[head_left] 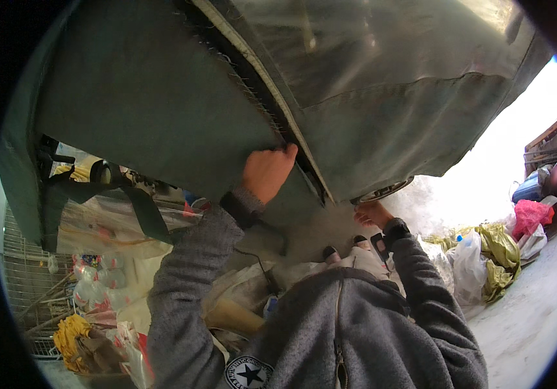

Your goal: The person uses pliers to remove a stuck zipper slider from a large green fabric cover, then manually repositions and slides the zipper to test its movement. The person repeatedly manipulates the zipper slider and fabric edges to align the teeth.

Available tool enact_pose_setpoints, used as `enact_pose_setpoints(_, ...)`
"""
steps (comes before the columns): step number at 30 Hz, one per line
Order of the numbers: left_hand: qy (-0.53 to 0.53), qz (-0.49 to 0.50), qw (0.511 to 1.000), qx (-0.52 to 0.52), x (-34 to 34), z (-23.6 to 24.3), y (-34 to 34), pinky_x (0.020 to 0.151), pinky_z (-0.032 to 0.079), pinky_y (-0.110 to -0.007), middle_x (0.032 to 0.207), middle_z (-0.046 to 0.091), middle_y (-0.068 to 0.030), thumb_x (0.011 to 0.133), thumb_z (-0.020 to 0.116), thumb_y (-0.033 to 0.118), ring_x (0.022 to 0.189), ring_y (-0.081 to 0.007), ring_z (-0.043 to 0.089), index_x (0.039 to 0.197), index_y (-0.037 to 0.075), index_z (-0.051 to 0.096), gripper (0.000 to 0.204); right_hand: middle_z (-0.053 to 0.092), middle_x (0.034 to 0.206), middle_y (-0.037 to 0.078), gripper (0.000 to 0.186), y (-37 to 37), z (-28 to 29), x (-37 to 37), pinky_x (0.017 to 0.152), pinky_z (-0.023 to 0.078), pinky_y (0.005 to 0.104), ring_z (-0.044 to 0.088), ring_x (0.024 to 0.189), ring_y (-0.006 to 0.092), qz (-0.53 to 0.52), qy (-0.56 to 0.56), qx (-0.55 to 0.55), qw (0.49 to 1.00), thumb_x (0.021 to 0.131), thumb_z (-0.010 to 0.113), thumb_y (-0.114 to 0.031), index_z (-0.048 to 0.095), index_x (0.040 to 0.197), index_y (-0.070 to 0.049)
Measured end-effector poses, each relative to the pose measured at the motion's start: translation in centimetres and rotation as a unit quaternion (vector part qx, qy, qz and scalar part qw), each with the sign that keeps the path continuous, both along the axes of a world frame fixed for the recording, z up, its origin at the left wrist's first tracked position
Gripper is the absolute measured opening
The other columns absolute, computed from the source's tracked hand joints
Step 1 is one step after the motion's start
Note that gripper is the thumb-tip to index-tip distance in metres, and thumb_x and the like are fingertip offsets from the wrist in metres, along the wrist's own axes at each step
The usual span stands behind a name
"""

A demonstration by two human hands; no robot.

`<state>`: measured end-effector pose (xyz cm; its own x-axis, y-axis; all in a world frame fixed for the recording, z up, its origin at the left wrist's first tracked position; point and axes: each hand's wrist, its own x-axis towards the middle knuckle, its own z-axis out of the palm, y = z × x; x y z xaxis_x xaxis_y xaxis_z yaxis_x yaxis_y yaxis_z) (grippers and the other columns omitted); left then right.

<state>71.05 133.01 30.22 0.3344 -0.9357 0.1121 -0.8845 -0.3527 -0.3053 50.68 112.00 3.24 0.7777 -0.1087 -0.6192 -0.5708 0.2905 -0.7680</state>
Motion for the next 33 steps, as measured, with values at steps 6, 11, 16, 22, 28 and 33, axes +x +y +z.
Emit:
enact_pose_setpoints(6, 0.030, -0.025, 0.999, -0.038, 0.2, -0.1, 0.6, 0.050, 0.049, -0.036, 0.074, 0.062, -0.0099, 0.082, 0.053, 0.007, 0.060, -0.0257, 0.063, 0.110, 0.008, 0.056, 0.028, 0.068, 0.081, 0.007, 0.022, 0.3, 0.5, -0.6, 0.060, 0.050, 0.0274, 0.062, 0.066, 0.0139, -0.004, 0.016, 0.013, 1.000, 0.091, 0.057, -0.024, 0.063, 0.100, -0.005)
enact_pose_setpoints(11, 0.048, -0.059, 0.994, -0.081, 0.4, -0.5, 1.8, 0.050, 0.049, -0.036, 0.077, 0.062, -0.0089, 0.084, 0.054, 0.009, 0.062, -0.0253, 0.063, 0.109, 0.009, 0.057, 0.025, 0.068, 0.084, 0.006, 0.023, 0.5, 0.9, -0.6, 0.063, 0.050, 0.0278, 0.062, 0.069, 0.0139, 0.004, 0.035, 0.007, 0.999, 0.092, 0.055, -0.026, 0.063, 0.100, -0.006)
enact_pose_setpoints(16, 0.066, -0.063, 0.989, -0.115, 0.5, -1.5, 2.6, 0.050, 0.049, -0.035, 0.078, 0.061, -0.0070, 0.084, 0.056, 0.011, 0.061, -0.0237, 0.062, 0.108, 0.010, 0.057, 0.023, 0.068, 0.081, 0.008, 0.024, 1.1, 0.5, -0.3, 0.059, 0.051, 0.0285, 0.063, 0.065, 0.0165, 0.002, 0.028, 0.005, 1.000, 0.089, 0.059, -0.026, 0.064, 0.100, -0.005)
enact_pose_setpoints(22, 0.059, -0.066, 0.983, -0.164, 0.6, -2.5, 3.6, 0.047, 0.048, -0.033, 0.071, 0.057, -0.0046, 0.083, 0.056, 0.011, 0.057, -0.0216, 0.060, 0.098, 0.011, 0.056, 0.015, 0.067, 0.088, 0.008, 0.025, 1.4, 0.8, 0.2, 0.065, 0.050, 0.0296, 0.063, 0.073, 0.0172, 0.032, 0.045, -0.005, 0.998, 0.091, 0.056, -0.027, 0.063, 0.103, -0.005)
enact_pose_setpoints(28, 0.080, -0.099, 0.971, -0.200, 1.0, -2.7, 4.3, 0.046, 0.049, -0.033, 0.069, 0.056, -0.0028, 0.081, 0.055, 0.011, 0.057, -0.0200, 0.061, 0.094, 0.013, 0.054, 0.013, 0.068, 0.088, 0.008, 0.027, 1.8, 1.7, 1.0, 0.065, 0.051, 0.0292, 0.063, 0.074, 0.0160, 0.056, 0.050, -0.010, 0.997, 0.090, 0.059, -0.027, 0.063, 0.104, -0.004)
enact_pose_setpoints(33, 0.147, -0.174, 0.951, -0.211, 1.9, -4.7, 6.7, 0.051, 0.050, -0.030, 0.081, 0.065, -0.0040, 0.085, 0.061, 0.014, 0.062, -0.0195, 0.063, 0.110, 0.013, 0.062, 0.025, 0.067, 0.090, 0.009, 0.028, 1.9, 1.8, 1.3, 0.066, 0.050, 0.0288, 0.063, 0.073, 0.0166, 0.050, 0.050, 0.000, 0.997, 0.090, 0.058, -0.028, 0.063, 0.104, -0.004)
